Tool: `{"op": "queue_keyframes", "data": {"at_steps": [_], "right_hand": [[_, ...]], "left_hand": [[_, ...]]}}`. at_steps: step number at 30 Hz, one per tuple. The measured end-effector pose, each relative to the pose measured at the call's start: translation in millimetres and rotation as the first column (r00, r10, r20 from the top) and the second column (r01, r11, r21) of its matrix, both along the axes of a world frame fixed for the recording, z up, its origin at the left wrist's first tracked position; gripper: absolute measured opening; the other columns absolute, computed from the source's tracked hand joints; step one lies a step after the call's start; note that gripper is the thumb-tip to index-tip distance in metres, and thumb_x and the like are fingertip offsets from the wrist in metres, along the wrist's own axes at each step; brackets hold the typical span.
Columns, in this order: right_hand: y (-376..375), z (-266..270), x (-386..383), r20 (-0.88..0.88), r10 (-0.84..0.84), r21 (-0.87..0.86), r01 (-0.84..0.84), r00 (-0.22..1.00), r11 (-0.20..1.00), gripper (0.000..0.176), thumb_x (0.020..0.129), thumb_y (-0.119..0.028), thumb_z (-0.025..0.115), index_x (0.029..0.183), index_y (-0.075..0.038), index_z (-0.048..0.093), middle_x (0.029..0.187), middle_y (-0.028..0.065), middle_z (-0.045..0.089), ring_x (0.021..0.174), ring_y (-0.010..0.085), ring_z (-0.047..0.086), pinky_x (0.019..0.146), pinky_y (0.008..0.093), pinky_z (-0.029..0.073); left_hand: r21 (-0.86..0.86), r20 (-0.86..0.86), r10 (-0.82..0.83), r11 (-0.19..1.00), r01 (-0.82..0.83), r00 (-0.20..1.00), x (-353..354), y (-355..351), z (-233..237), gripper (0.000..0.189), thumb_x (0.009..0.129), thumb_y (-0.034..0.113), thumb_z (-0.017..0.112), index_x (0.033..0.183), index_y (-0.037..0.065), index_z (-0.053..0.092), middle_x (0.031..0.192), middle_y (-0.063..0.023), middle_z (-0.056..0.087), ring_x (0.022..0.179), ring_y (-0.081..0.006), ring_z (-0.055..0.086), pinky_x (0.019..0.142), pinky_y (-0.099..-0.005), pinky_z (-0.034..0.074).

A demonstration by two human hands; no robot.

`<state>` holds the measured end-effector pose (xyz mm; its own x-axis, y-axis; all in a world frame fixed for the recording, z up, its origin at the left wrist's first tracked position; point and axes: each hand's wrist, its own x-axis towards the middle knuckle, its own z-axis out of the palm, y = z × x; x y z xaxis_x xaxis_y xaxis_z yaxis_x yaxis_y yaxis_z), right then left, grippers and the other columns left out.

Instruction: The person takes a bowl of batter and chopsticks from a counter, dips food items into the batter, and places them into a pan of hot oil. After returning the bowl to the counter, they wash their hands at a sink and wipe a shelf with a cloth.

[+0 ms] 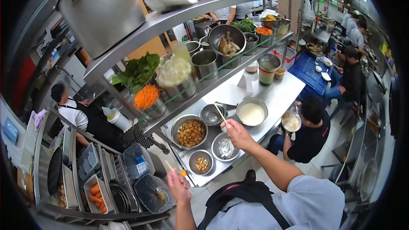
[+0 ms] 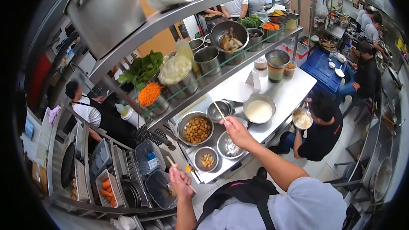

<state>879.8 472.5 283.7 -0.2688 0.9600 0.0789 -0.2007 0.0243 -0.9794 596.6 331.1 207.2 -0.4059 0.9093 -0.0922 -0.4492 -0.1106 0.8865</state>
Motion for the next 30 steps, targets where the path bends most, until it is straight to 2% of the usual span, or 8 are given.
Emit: {"op": "queue_keyframes", "data": {"at_steps": [3, 6, 9, 12, 19, 22, 23, 30], "right_hand": [[49, 3, 30, -0.184, 0.137, -0.074, -0.153, 0.973, 0.985, 0.033, 0.105, -0.022, 0.046, 0.135, -0.008, 0.053, 0.070, -0.0041, 0.043, 0.053, 0.0057, 0.038, 0.046, 0.0229, 0.034], [95, 17, 54, 0.156, -0.031, 0.328, -0.023, 0.987, 0.944, 0.044, 0.099, -0.010, 0.049, 0.143, -0.008, 0.051, 0.074, 0.0011, 0.051, 0.058, 0.0107, 0.052, 0.052, 0.0282, 0.046], [113, 50, 90, 0.431, -0.374, 0.472, 0.149, 0.821, 0.869, 0.036, 0.088, -0.002, 0.055, 0.122, -0.003, 0.065, 0.092, 0.0237, 0.067, 0.077, 0.0411, 0.064, 0.075, 0.0469, 0.052], [127, 48, 113, 0.482, -0.472, 0.458, 0.247, 0.738, 0.854, 0.020, 0.092, -0.005, 0.058, 0.110, 0.001, 0.066, 0.083, 0.0144, 0.069, 0.072, 0.0198, 0.070, 0.057, 0.0341, 0.054], [152, 75, 92, 0.341, -0.647, 0.661, 0.316, 0.682, 0.681, 0.012, 0.080, 0.002, 0.063, 0.091, 0.000, 0.067, 0.091, 0.0162, 0.064, 0.086, 0.0380, 0.064, 0.076, 0.0436, 0.053], [185, 65, 73, 0.169, -0.691, 0.771, 0.343, 0.703, 0.537, 0.018, 0.081, 0.000, 0.063, 0.098, 0.000, 0.067, 0.110, 0.0199, 0.058, 0.093, 0.0400, 0.064, 0.080, 0.0449, 0.054], [182, 69, 69, 0.177, -0.617, 0.671, 0.365, 0.767, 0.646, 0.020, 0.080, 0.001, 0.062, 0.100, 0.000, 0.067, 0.113, 0.0209, 0.057, 0.096, 0.0405, 0.064, 0.081, 0.0450, 0.054], [191, 26, 59, 0.139, -0.670, 0.792, 0.324, 0.729, 0.517, 0.032, 0.075, 0.008, 0.055, 0.103, -0.004, 0.066, 0.116, 0.0177, 0.057, 0.102, 0.0377, 0.059, 0.087, 0.0449, 0.049]], "left_hand": [[-0.072, 0.082, -0.085, 0.993, 0.091, 0.993, 63, 23, 4, 0.026, 0.104, 0.015, 0.049, 0.128, 0.007, 0.053, 0.070, 0.0032, 0.046, 0.050, -0.0036, 0.035, 0.043, -0.0198, 0.028], [-0.106, 0.088, -0.107, 0.988, 0.116, 0.990, 112, 47, 12, 0.041, 0.101, 0.008, 0.048, 0.142, 0.005, 0.046, 0.070, 0.0017, 0.048, 0.049, -0.0053, 0.037, 0.043, -0.0199, 0.029], [-0.075, -0.137, -0.166, 0.985, 0.157, 0.977, 129, 59, 14, 0.048, 0.100, 0.006, 0.048, 0.148, 0.005, 0.041, 0.066, 0.0004, 0.049, 0.047, -0.0042, 0.036, 0.041, -0.0190, 0.027], [-0.113, -0.094, -0.168, 0.981, 0.157, 0.981, 125, 65, 15, 0.049, 0.099, 0.005, 0.047, 0.148, 0.005, 0.041, 0.067, 0.0001, 0.050, 0.048, -0.0044, 0.037, 0.041, -0.0201, 0.029], [-0.188, -0.250, -0.168, 0.974, 0.122, 0.953, 132, 73, 18, 0.048, 0.105, 0.015, 0.047, 0.151, 0.007, 0.037, 0.072, -0.0040, 0.059, 0.049, -0.0054, 0.045, 0.042, -0.0213, 0.036], [-0.226, -0.276, -0.224, 0.960, 0.163, 0.935, 127, 80, 5, 0.049, 0.105, 0.017, 0.046, 0.152, 0.006, 0.036, 0.070, -0.0016, 0.057, 0.051, -0.0042, 0.043, 0.045, -0.0199, 0.032], [-0.214, -0.255, -0.241, 0.958, 0.189, 0.936, 121, 79, 3, 0.050, 0.105, 0.017, 0.046, 0.152, 0.004, 0.035, 0.074, -0.0023, 0.059, 0.054, -0.0044, 0.045, 0.047, -0.0198, 0.034], [-0.280, -0.268, -0.228, 0.948, 0.151, 0.936, 112, 68, 14, 0.050, 0.105, 0.016, 0.050, 0.151, 0.001, 0.035, 0.104, -0.0136, 0.067, 0.067, -0.0109, 0.062, 0.060, -0.0242, 0.054]]}}
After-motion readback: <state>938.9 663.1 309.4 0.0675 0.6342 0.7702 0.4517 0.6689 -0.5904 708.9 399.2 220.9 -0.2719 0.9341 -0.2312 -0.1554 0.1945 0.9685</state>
